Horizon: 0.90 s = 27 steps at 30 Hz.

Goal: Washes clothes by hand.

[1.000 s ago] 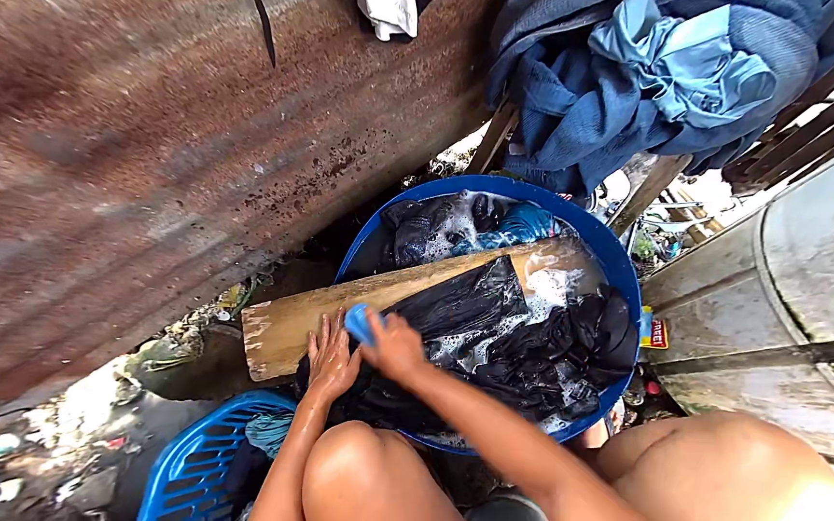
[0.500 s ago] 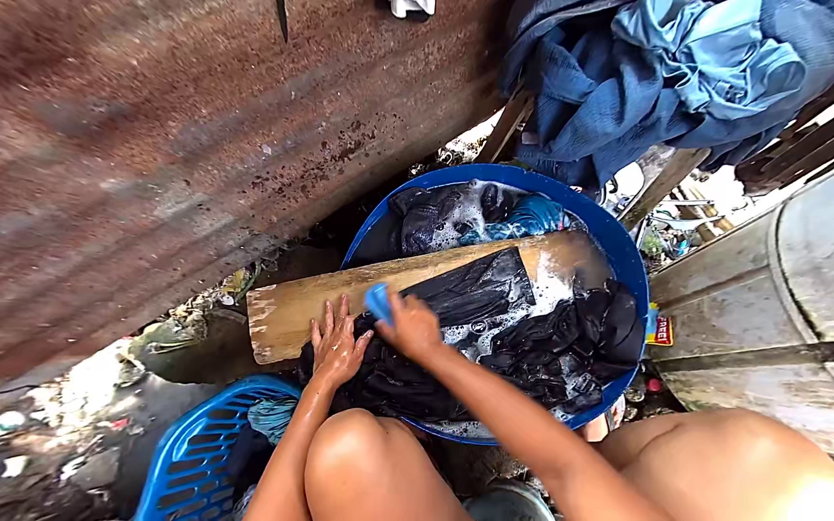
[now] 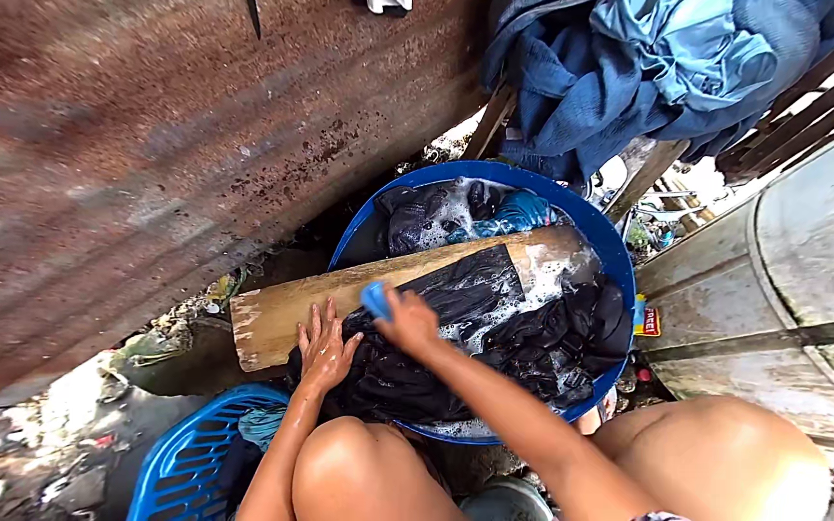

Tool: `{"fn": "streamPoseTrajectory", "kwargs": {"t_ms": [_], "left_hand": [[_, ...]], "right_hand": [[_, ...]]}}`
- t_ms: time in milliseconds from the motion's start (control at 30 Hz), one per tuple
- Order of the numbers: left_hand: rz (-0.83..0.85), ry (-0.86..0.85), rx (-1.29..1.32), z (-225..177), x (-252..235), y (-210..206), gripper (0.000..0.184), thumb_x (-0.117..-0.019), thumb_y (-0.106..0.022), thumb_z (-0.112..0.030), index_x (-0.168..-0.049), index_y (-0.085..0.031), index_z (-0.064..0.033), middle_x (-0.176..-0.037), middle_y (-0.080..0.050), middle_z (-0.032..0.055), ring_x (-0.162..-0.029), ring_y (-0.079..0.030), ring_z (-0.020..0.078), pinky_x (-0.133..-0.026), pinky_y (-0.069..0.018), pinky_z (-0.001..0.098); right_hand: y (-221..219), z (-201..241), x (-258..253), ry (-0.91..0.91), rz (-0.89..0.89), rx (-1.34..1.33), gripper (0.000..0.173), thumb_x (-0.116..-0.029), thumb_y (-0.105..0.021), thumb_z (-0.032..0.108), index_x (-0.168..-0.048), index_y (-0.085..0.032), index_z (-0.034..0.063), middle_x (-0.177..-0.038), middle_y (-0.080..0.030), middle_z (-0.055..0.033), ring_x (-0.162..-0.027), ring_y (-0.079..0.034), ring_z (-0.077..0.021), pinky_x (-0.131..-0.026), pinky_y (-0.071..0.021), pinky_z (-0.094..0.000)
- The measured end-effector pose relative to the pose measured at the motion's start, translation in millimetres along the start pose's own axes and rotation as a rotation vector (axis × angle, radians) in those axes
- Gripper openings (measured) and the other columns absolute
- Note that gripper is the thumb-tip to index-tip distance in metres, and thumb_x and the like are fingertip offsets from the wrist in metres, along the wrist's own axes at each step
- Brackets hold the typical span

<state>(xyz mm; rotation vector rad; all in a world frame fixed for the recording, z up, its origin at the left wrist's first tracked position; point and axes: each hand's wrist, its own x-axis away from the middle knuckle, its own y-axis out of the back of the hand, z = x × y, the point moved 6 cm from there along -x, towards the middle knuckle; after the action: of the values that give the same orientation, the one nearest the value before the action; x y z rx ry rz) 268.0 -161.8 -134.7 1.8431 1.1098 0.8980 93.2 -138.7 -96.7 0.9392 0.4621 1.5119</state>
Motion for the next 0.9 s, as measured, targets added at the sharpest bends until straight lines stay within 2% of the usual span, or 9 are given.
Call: {"fn": "streamPoseTrajectory", "kwargs": {"t_ms": [133, 200, 267, 367, 433, 600, 667, 767, 900], "left_hand": [[-0.003, 0.001, -0.006, -1.6, -3.5, -1.8, 0.061, -0.1056, -0.049, -0.038, -0.148, -0.045, 0.0061, -0.17, -0.013, 0.0204, -0.158, 0.001, 0.0424, -0.121, 0.006, 0.0668], [0.013, 0.017, -0.02, -2.8, -4.6, -3.1, 0.062, -0.106, -0.049, -0.039, -0.149, -0.044, 0.0057, -0.171, -0.011, 0.0203, -0.158, 0.003, 0.0419, -0.121, 0.0074, 0.0669], [0.017, 0.026, -0.031, -4.7, -7.2, -2.8, 0.063, -0.1061, -0.048, -0.039, -0.151, -0.042, 0.0048, -0.171, -0.011, 0.0194, -0.158, 0.002, 0.0421, -0.121, 0.0078, 0.0663], [0.022, 0.027, -0.021, -4.8, -4.7, -1.3, 0.061, -0.1061, -0.046, -0.031, -0.154, -0.037, 0.0044, -0.171, -0.011, 0.0203, -0.158, 0.002, 0.0419, -0.121, 0.0085, 0.0654], [0.006, 0.013, -0.008, -1.3, -1.7, 0.1, 0.064, -0.1048, -0.046, -0.031, -0.157, -0.032, 0.0039, -0.17, -0.012, 0.0212, -0.158, 0.001, 0.0421, -0.122, 0.0073, 0.066], [0.006, 0.012, -0.013, -0.5, -3.9, -1.6, 0.062, -0.1057, -0.048, -0.039, -0.15, -0.044, 0.0034, -0.171, -0.012, 0.0198, -0.158, 0.001, 0.0425, -0.122, 0.0062, 0.0659], [0.008, 0.009, -0.02, -1.7, -4.5, -2.7, 0.061, -0.1057, -0.049, -0.038, -0.149, -0.044, 0.0043, -0.171, -0.01, 0.0202, -0.158, 0.003, 0.0415, -0.121, 0.007, 0.0661], [0.01, 0.011, -0.028, -3.9, -7.1, -3.4, 0.062, -0.1058, -0.048, -0.038, -0.149, -0.043, 0.0053, -0.171, -0.01, 0.0204, -0.158, 0.003, 0.041, -0.121, 0.0075, 0.0656], [0.011, 0.012, -0.024, 0.5, -3.9, -2.6, 0.06, -0.1052, -0.046, -0.03, -0.151, -0.039, 0.0076, -0.171, -0.01, 0.0203, -0.159, 0.002, 0.0393, -0.122, 0.0066, 0.0649]], "right_hand": [[112.9, -152.7, -9.8, -0.342, -0.357, 0.02, 0.073, -0.0989, -0.066, 0.036, -0.158, -0.036, 0.0055, -0.139, -0.053, -0.0375, -0.123, -0.057, -0.0574, -0.093, -0.0495, -0.0712], [122.3, -171.4, -11.4, -0.462, -0.463, -0.019, 0.078, -0.0984, -0.066, 0.036, -0.16, -0.031, 0.0045, -0.142, -0.05, -0.0392, -0.124, -0.055, -0.0586, -0.095, -0.0487, -0.0711], [85.2, -117.5, -13.4, -0.422, -0.44, -0.025, 0.079, -0.0968, -0.067, 0.036, -0.16, -0.031, 0.0044, -0.139, -0.053, -0.0371, -0.118, -0.061, -0.0547, -0.09, -0.0527, -0.0674], [-16.6, 12.9, -0.3, -0.08, -0.152, -0.062, 0.071, -0.0977, -0.067, 0.035, -0.157, -0.04, 0.0046, -0.134, -0.06, -0.0322, -0.119, -0.063, -0.0473, -0.095, -0.0536, -0.0603], [-27.1, 33.6, 4.1, 0.046, -0.01, -0.047, 0.066, -0.101, -0.064, 0.037, -0.158, -0.042, 0.0118, -0.137, -0.059, -0.0297, -0.124, -0.061, -0.0465, -0.096, -0.0517, -0.0607], [100.6, -138.4, -18.4, -0.307, -0.331, 0.005, 0.073, -0.0982, -0.067, 0.037, -0.157, -0.038, 0.006, -0.139, -0.055, -0.0352, -0.122, -0.059, -0.054, -0.094, -0.0504, -0.0697], [124.0, -169.7, -17.4, -0.498, -0.435, -0.024, 0.076, -0.0995, -0.066, 0.038, -0.16, -0.031, 0.0064, -0.142, -0.052, -0.0359, -0.123, -0.058, -0.0549, -0.096, -0.0492, -0.0685], [67.3, -93.6, -19.8, -0.384, -0.421, -0.038, 0.078, -0.0961, -0.068, 0.037, -0.158, -0.034, 0.004, -0.135, -0.057, -0.0353, -0.114, -0.064, -0.0519, -0.088, -0.0545, -0.0659], [-26.3, 30.8, -4.1, -0.005, -0.025, -0.062, 0.068, -0.0995, -0.067, 0.033, -0.158, -0.04, 0.0112, -0.138, -0.058, -0.0309, -0.124, -0.06, -0.0478, -0.096, -0.0517, -0.0621]]}}
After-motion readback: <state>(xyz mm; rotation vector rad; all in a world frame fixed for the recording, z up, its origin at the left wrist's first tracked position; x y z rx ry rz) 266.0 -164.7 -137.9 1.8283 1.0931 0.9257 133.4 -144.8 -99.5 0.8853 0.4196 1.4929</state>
